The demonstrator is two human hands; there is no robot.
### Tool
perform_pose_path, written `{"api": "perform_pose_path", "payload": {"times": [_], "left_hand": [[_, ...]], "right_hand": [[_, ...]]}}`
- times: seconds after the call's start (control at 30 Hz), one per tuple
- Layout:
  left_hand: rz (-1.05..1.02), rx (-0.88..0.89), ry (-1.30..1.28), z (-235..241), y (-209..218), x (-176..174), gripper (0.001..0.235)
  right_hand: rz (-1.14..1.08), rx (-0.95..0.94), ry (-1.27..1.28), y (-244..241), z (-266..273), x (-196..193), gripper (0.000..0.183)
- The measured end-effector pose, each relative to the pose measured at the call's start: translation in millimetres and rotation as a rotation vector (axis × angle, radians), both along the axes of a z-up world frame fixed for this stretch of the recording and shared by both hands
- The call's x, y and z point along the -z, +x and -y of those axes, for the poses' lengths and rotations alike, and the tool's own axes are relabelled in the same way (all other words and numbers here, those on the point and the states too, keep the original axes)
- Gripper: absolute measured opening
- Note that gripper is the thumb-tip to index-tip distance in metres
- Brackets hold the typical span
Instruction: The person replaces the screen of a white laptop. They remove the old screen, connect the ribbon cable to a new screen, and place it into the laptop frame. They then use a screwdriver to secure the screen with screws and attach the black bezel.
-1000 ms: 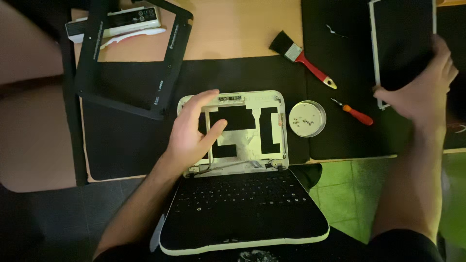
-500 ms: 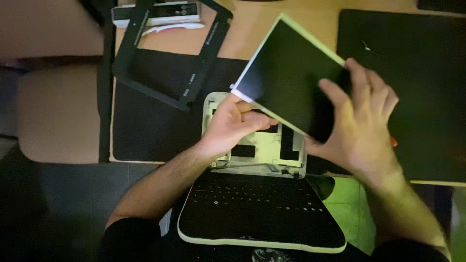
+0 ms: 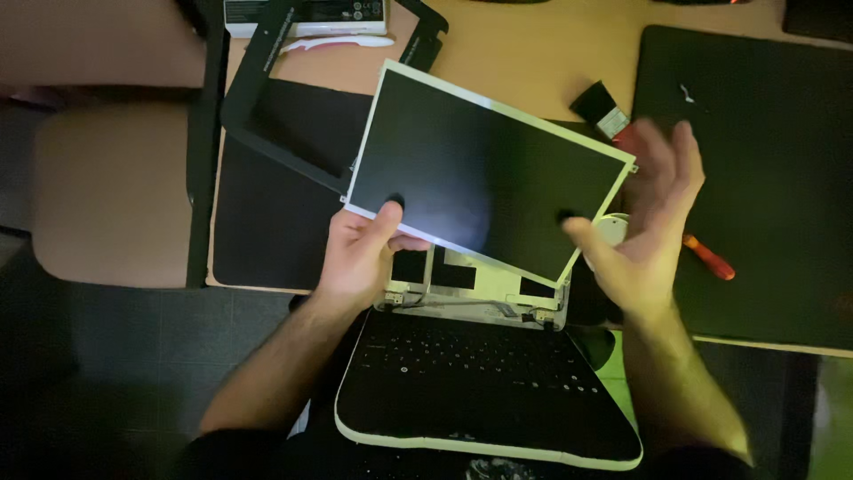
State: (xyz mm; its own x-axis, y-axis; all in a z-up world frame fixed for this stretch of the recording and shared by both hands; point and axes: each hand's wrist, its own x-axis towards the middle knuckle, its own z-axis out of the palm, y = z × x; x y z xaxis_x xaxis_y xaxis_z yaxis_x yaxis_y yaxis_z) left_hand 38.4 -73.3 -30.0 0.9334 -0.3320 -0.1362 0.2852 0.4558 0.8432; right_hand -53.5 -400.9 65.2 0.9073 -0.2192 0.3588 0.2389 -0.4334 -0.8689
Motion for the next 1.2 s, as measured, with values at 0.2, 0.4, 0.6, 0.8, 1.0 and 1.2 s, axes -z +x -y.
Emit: {"api": "perform_pose_path", "payload": {"times": [0.2, 0.4, 0.6, 0.8, 1.0, 1.2], "left_hand": [[-0.007, 0.148, -0.055, -7, -4, 47, 0.02], [0.042, 0.402, 0.084, -35, 7, -20, 0.022], [-0.161, 0.345, 0.145, -66, -3, -57, 0.041], [0.413, 0.149, 0.892, -72, -20, -39, 0.025], [0.478, 0.108, 0.813, -69, -56, -30, 0.061], [0.26, 0.223, 0.252, -60, -88, -29, 0.067]], "right_hand": [[-0.127, -0.018, 0.652, -27, 14, 96, 0.048], [0.021, -0.083, 0.337, -56, 30, 75, 0.017], [0.061, 0.012, -0.12, -124, 56, 101, 0.016], [0.111, -0.109, -0.206, -94, -2, 19, 0.039], [0.299, -0.24, 0.189, -117, -3, 68, 0.011], [0.292, -0.18, 0.478, -129, -21, 86, 0.019]]}}
